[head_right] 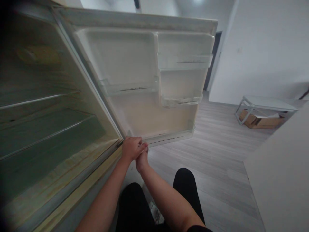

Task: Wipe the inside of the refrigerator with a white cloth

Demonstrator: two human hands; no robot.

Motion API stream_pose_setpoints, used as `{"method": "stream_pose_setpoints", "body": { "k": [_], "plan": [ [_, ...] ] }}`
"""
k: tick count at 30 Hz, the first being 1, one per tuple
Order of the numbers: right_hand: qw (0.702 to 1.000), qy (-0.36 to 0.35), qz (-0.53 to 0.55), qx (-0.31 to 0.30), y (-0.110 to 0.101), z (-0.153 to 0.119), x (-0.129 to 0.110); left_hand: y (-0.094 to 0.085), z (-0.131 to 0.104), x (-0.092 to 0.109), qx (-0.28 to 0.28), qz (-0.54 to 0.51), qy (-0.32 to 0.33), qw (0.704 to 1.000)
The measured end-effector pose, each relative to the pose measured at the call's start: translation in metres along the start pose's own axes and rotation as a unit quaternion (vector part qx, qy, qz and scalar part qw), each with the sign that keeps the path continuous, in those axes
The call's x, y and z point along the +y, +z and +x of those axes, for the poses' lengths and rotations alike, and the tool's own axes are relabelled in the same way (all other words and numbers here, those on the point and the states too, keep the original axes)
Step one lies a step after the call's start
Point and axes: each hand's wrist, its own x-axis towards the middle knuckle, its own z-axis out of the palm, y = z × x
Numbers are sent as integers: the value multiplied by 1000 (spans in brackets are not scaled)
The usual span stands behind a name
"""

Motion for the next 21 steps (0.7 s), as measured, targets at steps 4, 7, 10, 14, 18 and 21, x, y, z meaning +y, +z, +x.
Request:
{"method": "stream_pose_setpoints", "body": {
  "k": [4, 7, 10, 14, 18, 21],
  "plan": [
    [986, -80, -58, 137, -39, 26, -42, -1, -6, -4, 10, -6, 9, 1000],
    [967, -186, -22, 175, -70, 42, -103, -2, -8, -6, 18, -9, 14, 1000],
    [938, -260, 5, 228, -95, 57, -174, -2, -9, -7, 18, -15, 19, 1000],
    [922, -299, 30, 245, -111, 68, -232, -1, -10, -8, 23, -21, 16, 999],
    [895, -301, 37, 326, -94, 59, -209, -2, -11, -7, 26, -23, 10, 999],
    [917, -245, 44, 313, -65, 40, -160, -3, -11, -6, 27, -25, 9, 999]
  ]
}}
